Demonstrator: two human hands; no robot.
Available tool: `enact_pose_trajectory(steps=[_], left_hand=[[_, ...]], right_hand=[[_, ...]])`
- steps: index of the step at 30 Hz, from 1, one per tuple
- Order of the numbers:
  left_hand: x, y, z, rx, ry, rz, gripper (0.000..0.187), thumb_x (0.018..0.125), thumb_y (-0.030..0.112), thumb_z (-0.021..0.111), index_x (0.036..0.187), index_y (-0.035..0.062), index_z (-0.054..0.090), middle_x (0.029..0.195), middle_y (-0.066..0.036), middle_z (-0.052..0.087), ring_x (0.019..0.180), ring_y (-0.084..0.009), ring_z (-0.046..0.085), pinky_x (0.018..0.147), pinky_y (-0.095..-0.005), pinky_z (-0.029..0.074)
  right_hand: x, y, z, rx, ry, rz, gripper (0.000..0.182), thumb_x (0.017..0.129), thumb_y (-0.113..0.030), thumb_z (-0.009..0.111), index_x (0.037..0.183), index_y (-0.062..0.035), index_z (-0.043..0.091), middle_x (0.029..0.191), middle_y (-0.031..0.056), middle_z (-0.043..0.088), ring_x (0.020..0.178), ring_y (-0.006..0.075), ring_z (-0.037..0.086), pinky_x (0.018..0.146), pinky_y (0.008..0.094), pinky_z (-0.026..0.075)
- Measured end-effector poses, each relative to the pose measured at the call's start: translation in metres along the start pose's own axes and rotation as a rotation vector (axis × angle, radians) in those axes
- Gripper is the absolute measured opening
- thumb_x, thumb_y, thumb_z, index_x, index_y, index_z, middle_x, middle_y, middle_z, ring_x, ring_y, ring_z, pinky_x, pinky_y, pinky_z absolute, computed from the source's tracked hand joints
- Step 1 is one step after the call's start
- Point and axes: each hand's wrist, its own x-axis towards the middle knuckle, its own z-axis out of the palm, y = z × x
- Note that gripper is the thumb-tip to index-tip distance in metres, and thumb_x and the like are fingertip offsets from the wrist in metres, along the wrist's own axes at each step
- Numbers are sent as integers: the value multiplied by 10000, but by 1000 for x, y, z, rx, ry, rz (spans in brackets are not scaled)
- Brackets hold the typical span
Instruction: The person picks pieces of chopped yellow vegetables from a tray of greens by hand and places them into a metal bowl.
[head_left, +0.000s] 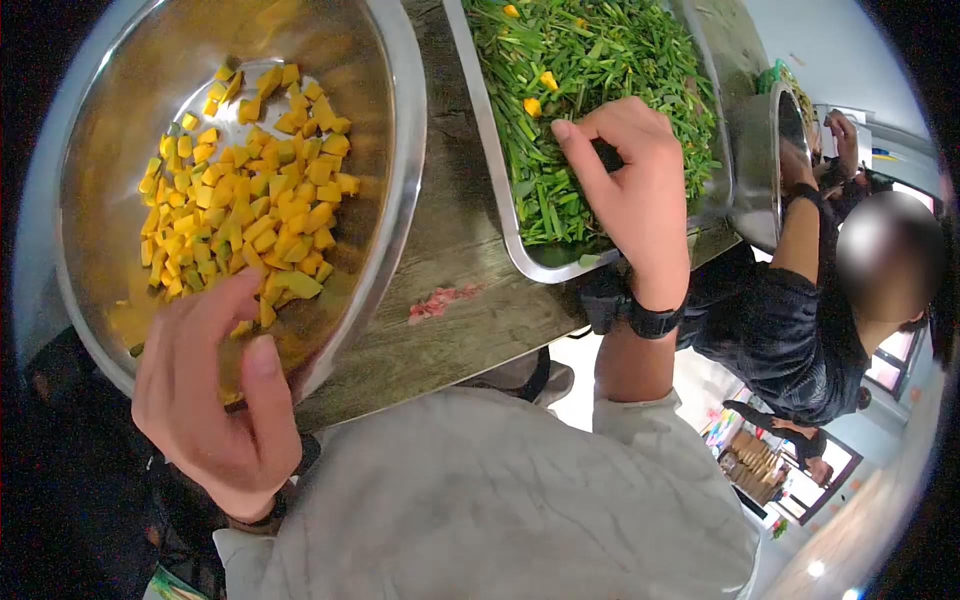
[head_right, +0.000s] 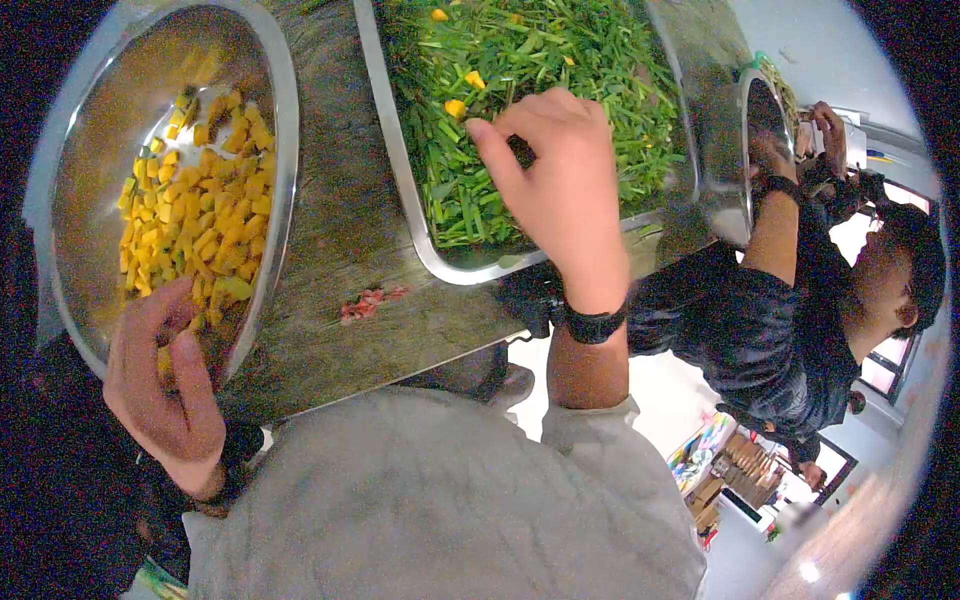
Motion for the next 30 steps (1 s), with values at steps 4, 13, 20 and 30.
enact_pose_trajectory(steps=[4,13,20,30], left_hand=[[0,-2,1,-2,-10,14,288,913,82,637,1170,-19,719,937,-188,721,814,-357,704,768,-414,570],[-3,-2,-1,-4,-23,-8,295,1008,154,586,1209,-12,724,997,-178,737,881,-316,724,833,-392,564],[-2,-2,1,-8,15,12,280,968,137,619,1187,7,734,974,-172,732,855,-327,716,807,-398,563],[-4,-2,2,20,54,40,268,905,117,682,1150,29,743,933,-161,726,831,-343,711,768,-409,558]], right_hand=[[9,-8,6,-75,-1,28,143,880,-177,834,906,-58,759,750,71,655,767,287,617,775,410,465],[13,-4,3,-93,115,-53,195,816,-159,878,960,-85,769,877,59,734,904,285,689,851,417,511],[13,-50,-25,160,213,96,154,869,5,818,1007,-6,752,979,61,800,884,123,731,831,274,572],[16,-27,-11,194,126,356,145,890,-42,822,1015,-4,757,950,64,799,836,119,746,779,262,574]])
